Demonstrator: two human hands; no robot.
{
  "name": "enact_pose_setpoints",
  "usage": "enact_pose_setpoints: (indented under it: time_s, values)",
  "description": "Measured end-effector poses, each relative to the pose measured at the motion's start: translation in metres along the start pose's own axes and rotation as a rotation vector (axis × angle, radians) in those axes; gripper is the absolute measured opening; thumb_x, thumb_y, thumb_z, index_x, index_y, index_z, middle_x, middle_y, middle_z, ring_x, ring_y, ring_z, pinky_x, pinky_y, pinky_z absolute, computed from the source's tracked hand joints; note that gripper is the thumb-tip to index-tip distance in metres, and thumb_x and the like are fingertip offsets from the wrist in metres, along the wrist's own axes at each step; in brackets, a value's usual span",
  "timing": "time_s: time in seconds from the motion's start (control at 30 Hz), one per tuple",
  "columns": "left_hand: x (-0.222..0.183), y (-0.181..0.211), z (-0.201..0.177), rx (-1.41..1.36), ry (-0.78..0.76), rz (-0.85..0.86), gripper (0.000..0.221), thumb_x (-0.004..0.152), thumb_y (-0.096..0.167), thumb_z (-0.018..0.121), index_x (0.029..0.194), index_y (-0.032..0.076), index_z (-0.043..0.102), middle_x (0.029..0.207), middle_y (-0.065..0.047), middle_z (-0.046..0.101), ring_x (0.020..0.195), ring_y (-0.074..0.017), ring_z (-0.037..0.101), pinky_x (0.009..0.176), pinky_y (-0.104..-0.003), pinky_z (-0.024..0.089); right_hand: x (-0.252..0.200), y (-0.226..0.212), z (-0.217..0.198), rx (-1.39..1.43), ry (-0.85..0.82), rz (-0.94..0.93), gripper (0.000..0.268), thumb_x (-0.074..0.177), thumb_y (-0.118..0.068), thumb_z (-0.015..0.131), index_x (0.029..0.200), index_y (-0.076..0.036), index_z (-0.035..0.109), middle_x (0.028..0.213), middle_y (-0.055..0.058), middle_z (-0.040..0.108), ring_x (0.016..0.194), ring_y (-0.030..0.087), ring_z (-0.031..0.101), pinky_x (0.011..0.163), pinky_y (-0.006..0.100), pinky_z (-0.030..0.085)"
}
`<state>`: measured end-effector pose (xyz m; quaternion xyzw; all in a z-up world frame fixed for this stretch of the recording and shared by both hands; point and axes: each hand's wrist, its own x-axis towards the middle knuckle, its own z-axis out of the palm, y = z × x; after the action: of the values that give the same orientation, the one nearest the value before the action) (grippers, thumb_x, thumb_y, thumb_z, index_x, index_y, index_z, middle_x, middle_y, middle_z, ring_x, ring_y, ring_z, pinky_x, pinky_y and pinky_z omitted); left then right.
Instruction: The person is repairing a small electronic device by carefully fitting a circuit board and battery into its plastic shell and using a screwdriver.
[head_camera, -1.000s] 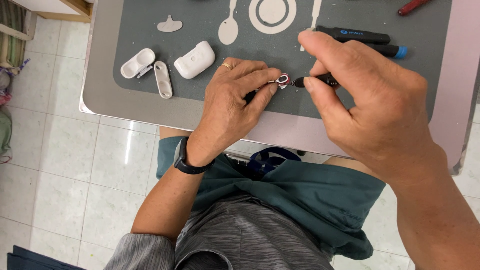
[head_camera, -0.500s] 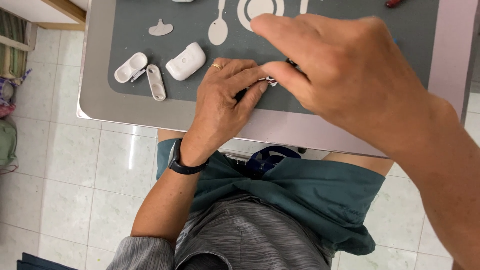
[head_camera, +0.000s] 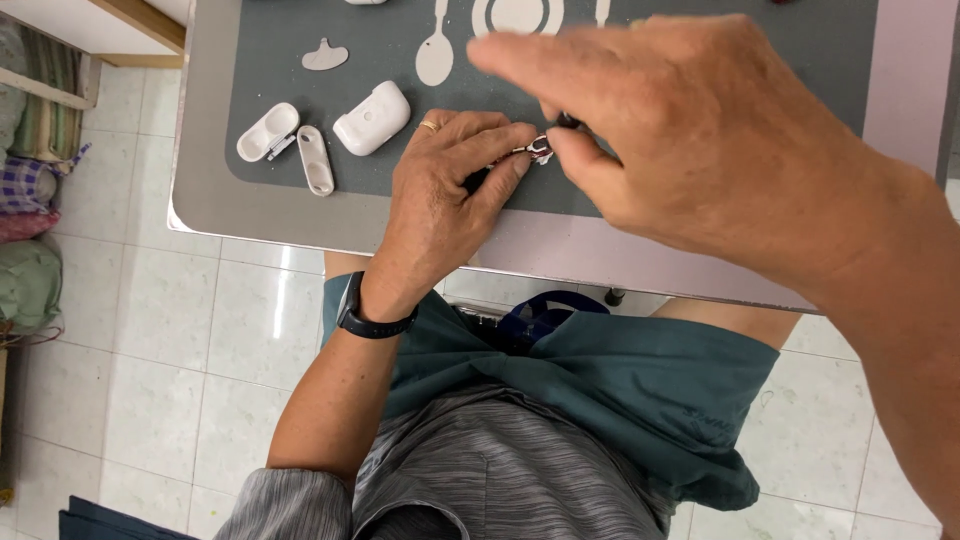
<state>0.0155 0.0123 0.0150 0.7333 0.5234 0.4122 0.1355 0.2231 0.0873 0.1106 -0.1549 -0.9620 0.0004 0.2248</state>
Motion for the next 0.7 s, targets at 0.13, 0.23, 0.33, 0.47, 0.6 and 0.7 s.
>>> enact_pose_setpoints:
  time_s: [0.13, 0.23, 0.33, 0.47, 0.6, 0.7]
  values:
    - [-0.001, 0.001, 0.001, 0.005, -0.01, -0.018, 0.018, 0.106, 0.014, 0.066, 0.123, 0.016, 0.073, 0.111, -0.003, 0.07, 0.099, -0.0228, 0.057, 0.093, -0.035, 0.047, -0.008, 0.004, 0.014, -0.154, 0.054, 0.062, 0.023, 0.11, -0.009, 0.075, 0.132, -0.012, 0.073, 0.068, 0.0, 0.052, 0.059, 0.021, 0.051, 0.053, 0.035, 0.036]
    - [-0.001, 0.0, 0.001, 0.016, 0.006, -0.024, 0.016, 0.106, 0.016, 0.066, 0.12, 0.013, 0.073, 0.111, -0.004, 0.071, 0.1, -0.024, 0.059, 0.092, -0.036, 0.048, -0.005, -0.001, 0.009, -0.15, 0.039, 0.064, 0.041, 0.109, -0.02, 0.085, 0.145, -0.007, 0.07, 0.074, -0.002, 0.053, 0.064, 0.016, 0.053, 0.053, 0.033, 0.038]
    - [-0.001, 0.0, 0.001, 0.011, 0.019, -0.01, 0.016, 0.104, 0.015, 0.069, 0.119, 0.01, 0.074, 0.112, -0.007, 0.073, 0.104, -0.0251, 0.061, 0.094, -0.037, 0.05, -0.007, 0.0, 0.012, -0.013, -0.004, 0.05, 0.046, 0.1, 0.004, 0.065, 0.145, -0.006, 0.068, 0.083, 0.001, 0.065, 0.069, 0.021, 0.062, 0.056, 0.037, 0.045]
    - [0.001, 0.002, 0.0, -0.004, -0.013, -0.019, 0.016, 0.107, 0.014, 0.064, 0.121, 0.015, 0.073, 0.111, -0.004, 0.071, 0.099, -0.0235, 0.058, 0.093, -0.036, 0.045, -0.008, 0.002, 0.014, -0.147, 0.087, 0.035, 0.038, 0.109, -0.015, 0.085, 0.143, -0.006, 0.07, 0.096, 0.001, 0.064, 0.074, 0.019, 0.061, 0.059, 0.035, 0.043]
    - [-0.002, 0.0, 0.001, 0.001, -0.012, -0.033, 0.019, 0.107, 0.014, 0.065, 0.125, 0.018, 0.072, 0.111, -0.004, 0.07, 0.098, -0.0234, 0.056, 0.093, -0.035, 0.047, -0.008, -0.001, 0.012, -0.127, 0.067, 0.013, 0.04, 0.104, -0.001, 0.079, 0.143, -0.006, 0.072, 0.092, -0.001, 0.067, 0.083, 0.019, 0.067, 0.065, 0.034, 0.048]
    - [-0.002, 0.0, 0.0, 0.0, -0.011, -0.022, 0.014, 0.106, 0.015, 0.065, 0.116, 0.012, 0.074, 0.112, -0.003, 0.07, 0.099, -0.0243, 0.056, 0.091, -0.036, 0.047, -0.006, 0.0, 0.012, -0.366, 0.136, -0.006, 0.033, 0.109, -0.014, 0.081, 0.141, -0.015, 0.072, 0.119, -0.002, 0.067, 0.102, 0.018, 0.062, 0.084, 0.031, 0.048]
